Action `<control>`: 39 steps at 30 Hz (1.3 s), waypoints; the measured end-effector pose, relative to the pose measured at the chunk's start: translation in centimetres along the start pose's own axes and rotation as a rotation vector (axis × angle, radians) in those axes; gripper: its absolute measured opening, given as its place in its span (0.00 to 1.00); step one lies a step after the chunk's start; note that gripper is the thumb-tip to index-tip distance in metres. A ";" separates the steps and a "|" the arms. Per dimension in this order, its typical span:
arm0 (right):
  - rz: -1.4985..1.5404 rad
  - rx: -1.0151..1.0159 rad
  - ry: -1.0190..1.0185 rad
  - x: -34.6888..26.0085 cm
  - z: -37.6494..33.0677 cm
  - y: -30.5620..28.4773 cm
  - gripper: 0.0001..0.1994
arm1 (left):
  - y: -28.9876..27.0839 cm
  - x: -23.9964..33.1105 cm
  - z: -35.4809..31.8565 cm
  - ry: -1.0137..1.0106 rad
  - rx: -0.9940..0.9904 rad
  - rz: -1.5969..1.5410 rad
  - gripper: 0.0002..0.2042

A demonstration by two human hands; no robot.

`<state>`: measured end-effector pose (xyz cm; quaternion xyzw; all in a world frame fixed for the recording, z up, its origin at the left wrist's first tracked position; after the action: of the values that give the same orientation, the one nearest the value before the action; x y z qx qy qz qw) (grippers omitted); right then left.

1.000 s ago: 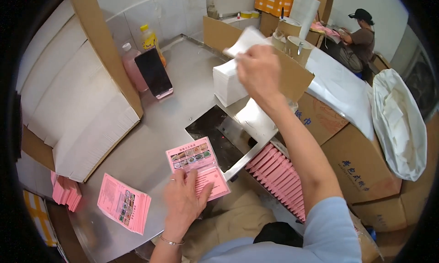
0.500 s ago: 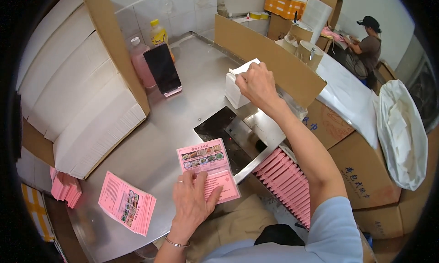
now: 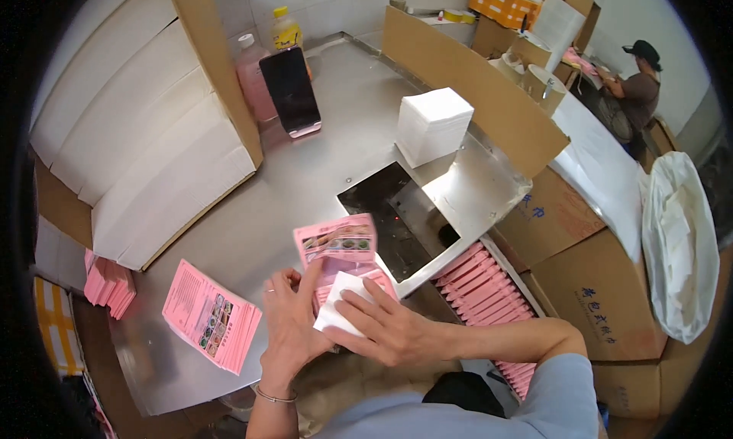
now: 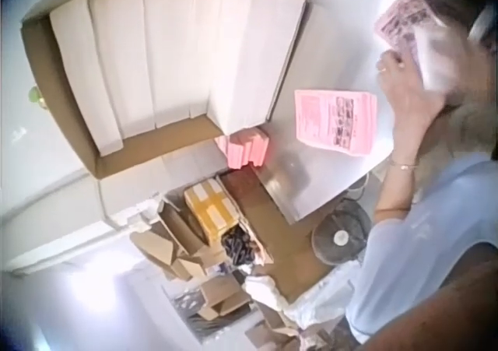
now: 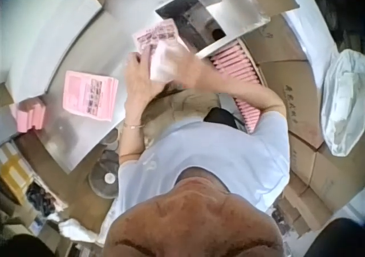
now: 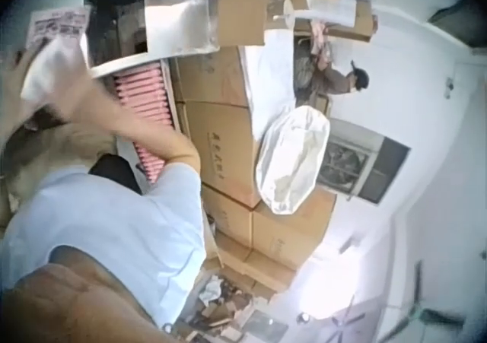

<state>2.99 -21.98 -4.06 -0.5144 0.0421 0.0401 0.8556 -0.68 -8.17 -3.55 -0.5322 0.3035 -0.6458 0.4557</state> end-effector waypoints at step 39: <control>-0.604 0.218 0.883 18.9 -3.8 -10.3 0.09 | 1.4 -1.0 -0.9 -0.053 0.096 0.107 0.13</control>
<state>22.79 -29.63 1.06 -0.3796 0.2516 -0.4318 0.7785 -1.11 -7.95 -5.41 -0.5098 0.2880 -0.6200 0.5222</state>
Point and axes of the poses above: each hand's wrist, its own z-axis towards the middle knuckle, its own y-axis out of the palm, x = y × z, the point moved 6 cm from there along z, towards the middle knuckle, and after that the axes turned 2 degrees about -x, right-handed, at the moved point
